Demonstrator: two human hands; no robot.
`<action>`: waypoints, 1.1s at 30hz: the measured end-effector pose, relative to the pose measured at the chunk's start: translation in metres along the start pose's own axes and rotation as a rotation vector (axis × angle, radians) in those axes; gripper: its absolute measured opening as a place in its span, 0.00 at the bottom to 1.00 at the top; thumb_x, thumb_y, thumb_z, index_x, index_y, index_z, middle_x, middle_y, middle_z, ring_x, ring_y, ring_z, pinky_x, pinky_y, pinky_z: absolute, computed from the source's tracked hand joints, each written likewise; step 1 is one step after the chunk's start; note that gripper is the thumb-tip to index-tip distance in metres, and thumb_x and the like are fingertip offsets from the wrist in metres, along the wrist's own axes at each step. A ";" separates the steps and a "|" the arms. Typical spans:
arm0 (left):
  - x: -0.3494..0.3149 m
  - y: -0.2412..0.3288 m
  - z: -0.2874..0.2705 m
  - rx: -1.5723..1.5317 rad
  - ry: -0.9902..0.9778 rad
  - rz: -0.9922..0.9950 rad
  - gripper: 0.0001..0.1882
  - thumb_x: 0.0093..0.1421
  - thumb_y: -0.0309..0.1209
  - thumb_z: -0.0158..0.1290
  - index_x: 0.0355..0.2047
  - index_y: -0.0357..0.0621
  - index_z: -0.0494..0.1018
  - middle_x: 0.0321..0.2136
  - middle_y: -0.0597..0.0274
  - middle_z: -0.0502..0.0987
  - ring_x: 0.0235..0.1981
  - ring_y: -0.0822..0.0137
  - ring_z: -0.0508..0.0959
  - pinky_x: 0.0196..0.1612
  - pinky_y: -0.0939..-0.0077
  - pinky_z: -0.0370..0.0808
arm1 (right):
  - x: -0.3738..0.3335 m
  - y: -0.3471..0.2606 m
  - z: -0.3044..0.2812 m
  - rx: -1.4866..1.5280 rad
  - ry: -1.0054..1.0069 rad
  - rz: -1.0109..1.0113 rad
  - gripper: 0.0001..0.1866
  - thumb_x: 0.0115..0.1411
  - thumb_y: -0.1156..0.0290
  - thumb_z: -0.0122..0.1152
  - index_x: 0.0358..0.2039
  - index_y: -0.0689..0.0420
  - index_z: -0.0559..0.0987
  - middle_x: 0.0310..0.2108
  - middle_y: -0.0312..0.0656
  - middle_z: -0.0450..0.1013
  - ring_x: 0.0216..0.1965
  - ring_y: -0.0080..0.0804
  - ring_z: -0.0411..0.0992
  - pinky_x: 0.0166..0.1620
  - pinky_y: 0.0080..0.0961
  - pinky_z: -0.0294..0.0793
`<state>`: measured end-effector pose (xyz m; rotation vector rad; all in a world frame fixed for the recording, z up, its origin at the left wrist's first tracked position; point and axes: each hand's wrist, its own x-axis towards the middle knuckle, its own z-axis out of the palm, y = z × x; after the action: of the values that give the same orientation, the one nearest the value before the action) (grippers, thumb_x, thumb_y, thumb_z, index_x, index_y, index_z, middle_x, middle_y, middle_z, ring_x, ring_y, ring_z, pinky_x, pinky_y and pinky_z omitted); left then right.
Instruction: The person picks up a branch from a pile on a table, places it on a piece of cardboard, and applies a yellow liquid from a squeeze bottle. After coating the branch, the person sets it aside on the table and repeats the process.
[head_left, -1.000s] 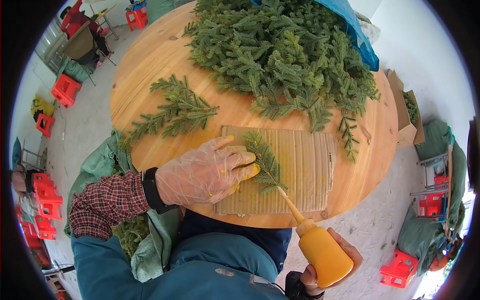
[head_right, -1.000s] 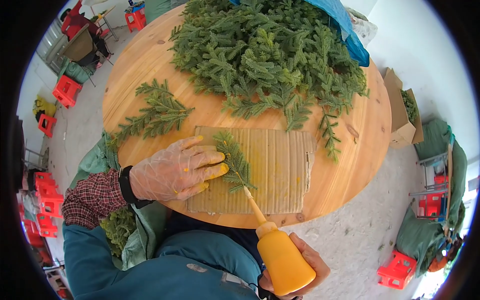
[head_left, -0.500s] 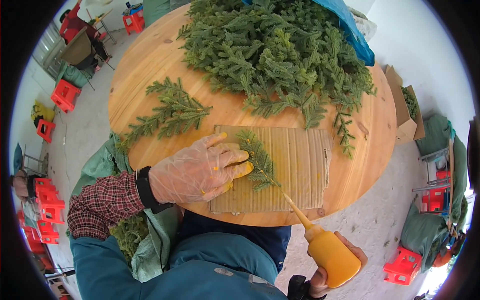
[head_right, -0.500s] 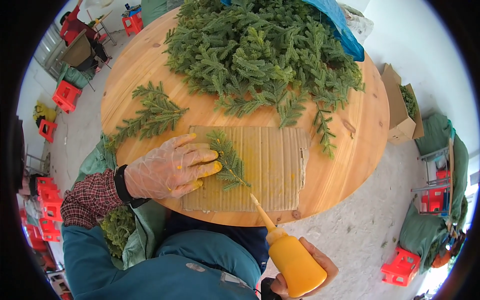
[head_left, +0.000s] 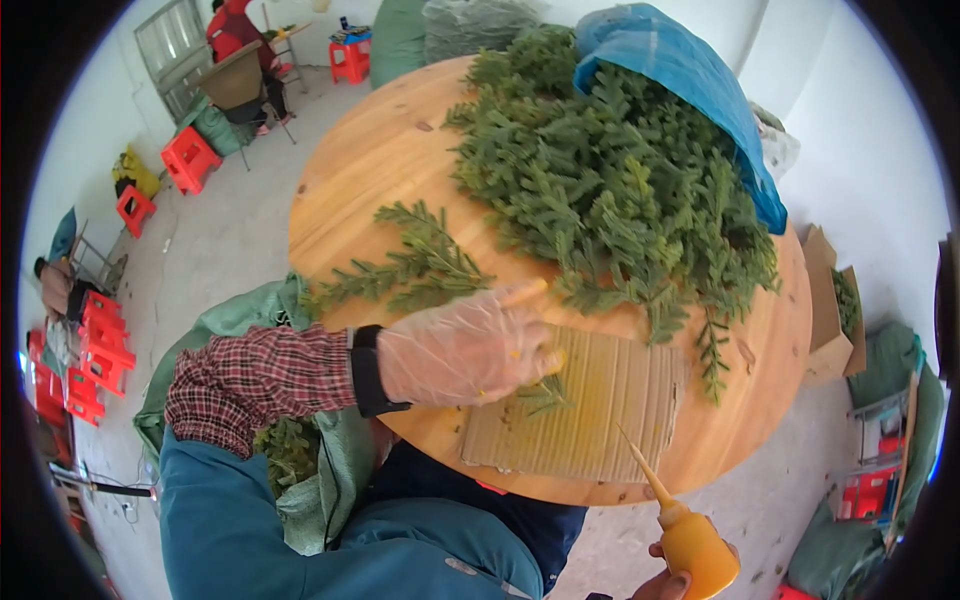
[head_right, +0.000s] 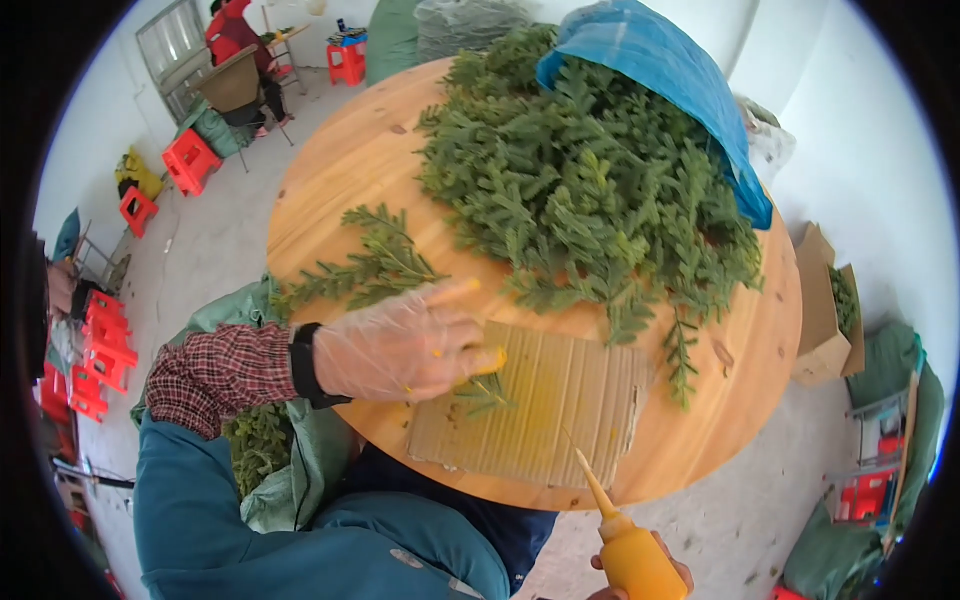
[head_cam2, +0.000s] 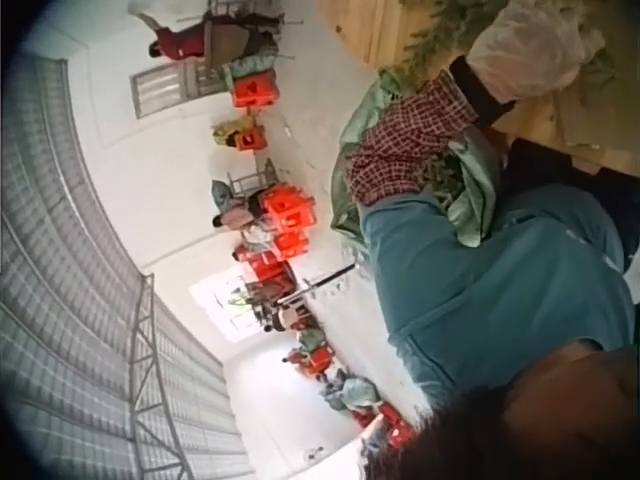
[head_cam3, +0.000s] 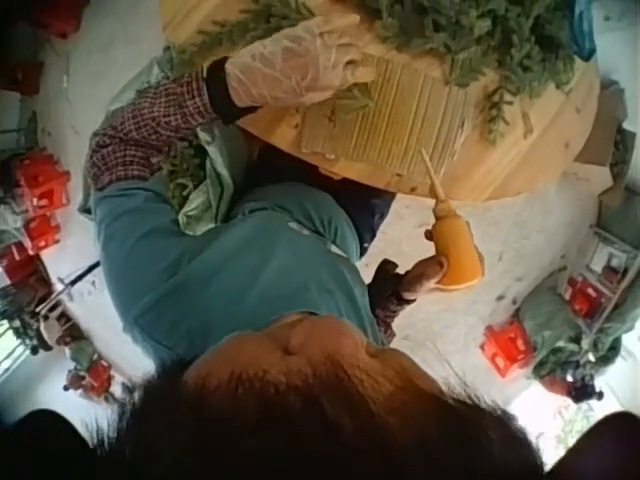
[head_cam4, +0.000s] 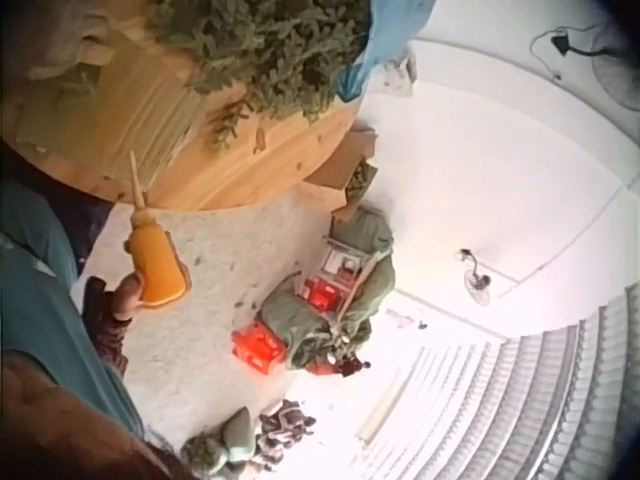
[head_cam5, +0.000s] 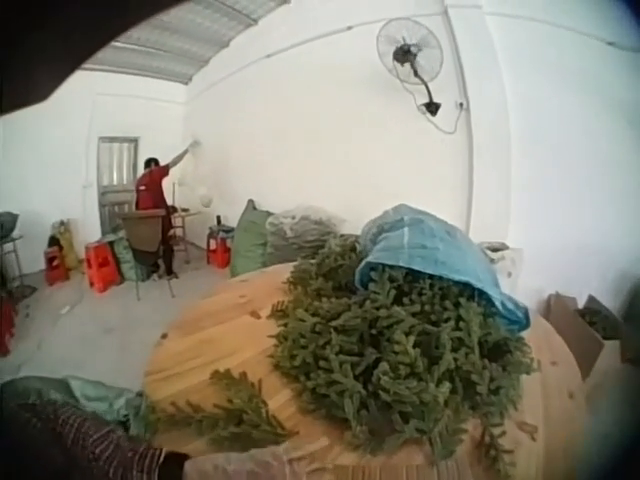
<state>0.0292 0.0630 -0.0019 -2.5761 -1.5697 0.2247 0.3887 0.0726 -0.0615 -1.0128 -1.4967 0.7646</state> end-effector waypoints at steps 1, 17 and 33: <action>-0.014 -0.006 -0.009 0.062 0.124 -0.089 0.24 0.57 0.37 0.52 0.53 0.43 0.70 0.43 0.55 0.73 0.50 0.56 0.73 0.69 0.54 0.55 | 0.001 0.003 0.000 0.006 0.019 -0.007 0.42 0.60 0.38 0.56 0.55 0.65 0.60 0.35 0.55 0.72 0.28 0.42 0.73 0.36 0.34 0.72; -0.089 -0.150 -0.036 -0.109 0.120 -0.446 0.29 0.51 0.41 0.56 0.51 0.36 0.71 0.42 0.44 0.74 0.44 0.48 0.75 0.48 0.57 0.72 | 0.005 0.021 -0.005 0.096 0.020 0.043 0.39 0.60 0.49 0.62 0.60 0.61 0.57 0.40 0.56 0.73 0.31 0.45 0.74 0.42 0.38 0.73; 0.052 -0.132 -0.015 0.302 0.551 -0.344 0.10 0.59 0.35 0.55 0.39 0.47 0.75 0.31 0.62 0.73 0.34 0.61 0.76 0.43 0.66 0.69 | 0.012 0.005 0.001 0.073 0.057 0.061 0.43 0.58 0.42 0.63 0.58 0.64 0.59 0.38 0.55 0.73 0.29 0.43 0.74 0.36 0.36 0.75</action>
<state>-0.0597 0.1695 0.0331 -1.8827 -1.5717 -0.2428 0.3887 0.0853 -0.0615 -1.0212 -1.3850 0.8207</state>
